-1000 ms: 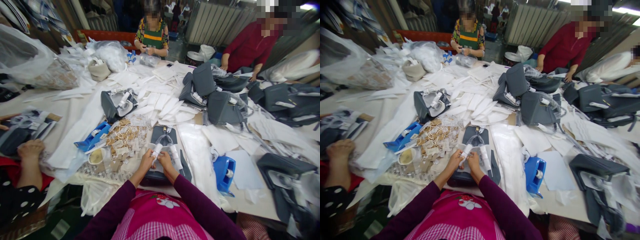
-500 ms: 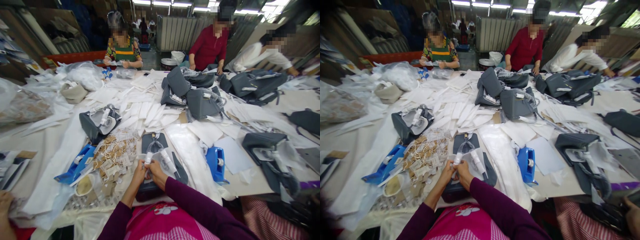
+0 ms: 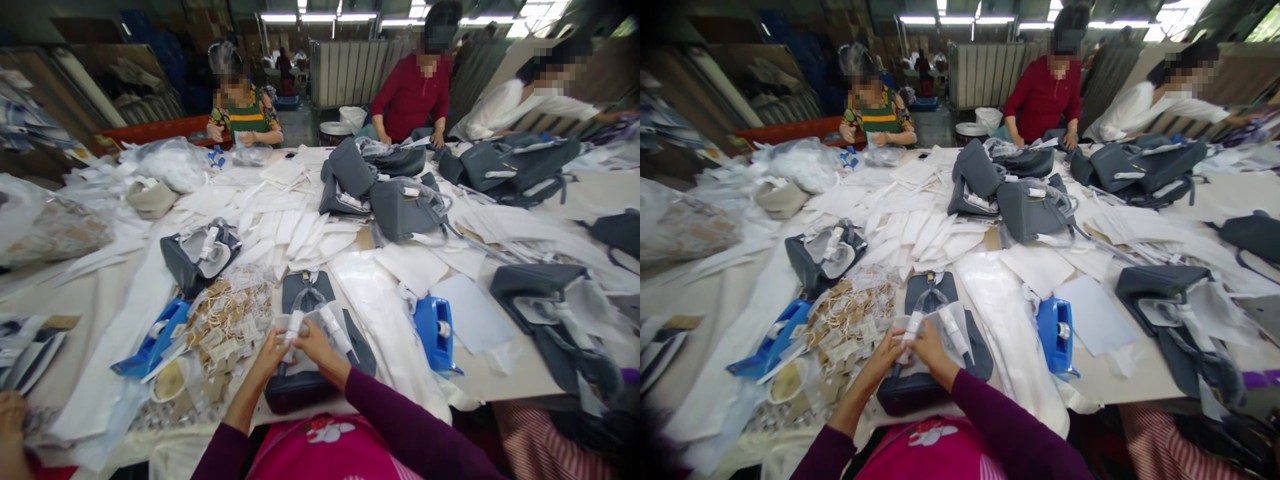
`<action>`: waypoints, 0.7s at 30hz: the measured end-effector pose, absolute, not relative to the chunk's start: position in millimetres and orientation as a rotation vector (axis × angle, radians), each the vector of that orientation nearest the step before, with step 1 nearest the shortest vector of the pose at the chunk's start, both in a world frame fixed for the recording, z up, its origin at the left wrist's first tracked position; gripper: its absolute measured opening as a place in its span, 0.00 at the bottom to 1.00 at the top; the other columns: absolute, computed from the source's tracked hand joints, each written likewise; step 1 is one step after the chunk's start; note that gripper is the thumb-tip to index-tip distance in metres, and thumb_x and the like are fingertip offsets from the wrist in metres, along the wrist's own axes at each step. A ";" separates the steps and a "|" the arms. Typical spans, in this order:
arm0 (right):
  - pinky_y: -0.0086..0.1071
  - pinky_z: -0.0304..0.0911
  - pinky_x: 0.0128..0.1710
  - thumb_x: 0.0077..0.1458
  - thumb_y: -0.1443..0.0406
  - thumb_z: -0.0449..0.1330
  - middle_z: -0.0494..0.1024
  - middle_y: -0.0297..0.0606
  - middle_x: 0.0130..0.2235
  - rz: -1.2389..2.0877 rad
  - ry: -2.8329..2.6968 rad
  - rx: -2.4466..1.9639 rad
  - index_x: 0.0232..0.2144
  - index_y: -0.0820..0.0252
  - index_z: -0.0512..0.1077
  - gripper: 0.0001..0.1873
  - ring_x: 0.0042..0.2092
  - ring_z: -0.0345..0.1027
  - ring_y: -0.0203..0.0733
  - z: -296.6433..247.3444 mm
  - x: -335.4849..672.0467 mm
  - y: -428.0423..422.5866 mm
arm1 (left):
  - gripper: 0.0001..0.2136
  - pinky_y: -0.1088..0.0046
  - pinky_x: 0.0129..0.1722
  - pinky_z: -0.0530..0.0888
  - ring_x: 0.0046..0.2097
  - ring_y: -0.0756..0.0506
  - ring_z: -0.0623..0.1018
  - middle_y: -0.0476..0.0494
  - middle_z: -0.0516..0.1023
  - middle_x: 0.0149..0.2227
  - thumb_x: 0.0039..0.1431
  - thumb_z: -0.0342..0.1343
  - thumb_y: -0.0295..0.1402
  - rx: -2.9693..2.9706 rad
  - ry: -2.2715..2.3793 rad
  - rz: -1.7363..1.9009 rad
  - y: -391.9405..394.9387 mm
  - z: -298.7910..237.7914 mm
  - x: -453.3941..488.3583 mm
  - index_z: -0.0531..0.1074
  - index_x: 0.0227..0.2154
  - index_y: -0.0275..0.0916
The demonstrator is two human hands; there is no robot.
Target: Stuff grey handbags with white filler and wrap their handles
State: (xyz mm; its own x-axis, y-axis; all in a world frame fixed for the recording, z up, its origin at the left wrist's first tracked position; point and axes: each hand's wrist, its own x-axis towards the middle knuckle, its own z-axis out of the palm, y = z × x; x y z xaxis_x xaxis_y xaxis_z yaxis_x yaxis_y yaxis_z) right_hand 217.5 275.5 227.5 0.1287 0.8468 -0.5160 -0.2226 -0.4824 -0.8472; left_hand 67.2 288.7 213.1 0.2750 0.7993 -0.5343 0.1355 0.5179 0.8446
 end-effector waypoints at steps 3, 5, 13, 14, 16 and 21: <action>0.40 0.62 0.51 0.39 0.67 0.62 0.72 0.39 0.49 1.246 -0.885 -1.590 0.47 0.56 0.69 0.27 0.50 0.66 0.46 222.2 280.4 257.0 | 0.24 0.62 0.39 0.74 0.39 0.40 0.78 0.38 0.75 0.41 0.43 0.59 0.47 1.084 1.451 0.657 287.0 213.1 44.9 0.65 0.41 0.38; 0.41 0.59 0.55 0.43 0.64 0.60 0.71 0.42 0.52 1.055 -0.914 -1.730 0.48 0.57 0.69 0.26 0.54 0.63 0.49 211.5 322.3 246.6 | 0.23 0.59 0.46 0.71 0.45 0.37 0.76 0.36 0.75 0.43 0.41 0.59 0.47 1.104 1.602 0.666 282.8 206.7 33.2 0.67 0.38 0.38; 0.40 0.70 0.31 0.46 0.55 0.63 0.79 0.44 0.28 1.514 -0.568 -1.795 0.29 0.62 0.73 0.15 0.32 0.75 0.51 174.3 363.0 229.6 | 0.27 0.63 0.46 0.70 0.45 0.36 0.76 0.35 0.78 0.38 0.39 0.58 0.53 0.894 1.618 0.534 266.0 181.2 42.9 0.72 0.35 0.33; 0.39 0.70 0.29 0.47 0.54 0.63 0.79 0.44 0.27 1.573 -0.544 -1.755 0.29 0.62 0.73 0.16 0.30 0.75 0.50 174.7 360.6 229.2 | 0.28 0.63 0.46 0.70 0.45 0.36 0.76 0.35 0.78 0.39 0.39 0.59 0.53 0.894 1.608 0.538 265.8 181.6 44.3 0.73 0.36 0.33; 0.39 0.71 0.28 0.47 0.54 0.64 0.79 0.46 0.27 1.675 -0.502 -1.668 0.30 0.63 0.72 0.17 0.28 0.74 0.49 177.6 358.3 228.0 | 0.28 0.64 0.45 0.70 0.45 0.37 0.76 0.36 0.78 0.40 0.40 0.59 0.52 0.890 1.582 0.546 265.4 183.7 44.8 0.72 0.38 0.33; 0.39 0.73 0.34 0.41 0.63 0.69 0.81 0.43 0.37 1.826 -0.402 -1.407 0.46 0.62 0.68 0.28 0.32 0.77 0.48 180.3 365.8 212.7 | 0.28 0.67 0.38 0.70 0.38 0.41 0.76 0.43 0.77 0.34 0.42 0.59 0.49 0.841 1.503 0.493 255.9 186.5 42.5 0.68 0.43 0.35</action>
State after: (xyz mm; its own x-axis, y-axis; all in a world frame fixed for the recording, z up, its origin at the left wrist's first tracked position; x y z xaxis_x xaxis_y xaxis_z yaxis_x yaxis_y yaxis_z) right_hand 365.8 212.7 180.3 -0.0826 0.7357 -0.6723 -0.3856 -0.6456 -0.6592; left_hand 42.5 255.9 186.5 0.0499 0.7489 -0.6608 0.2114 0.6387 0.7399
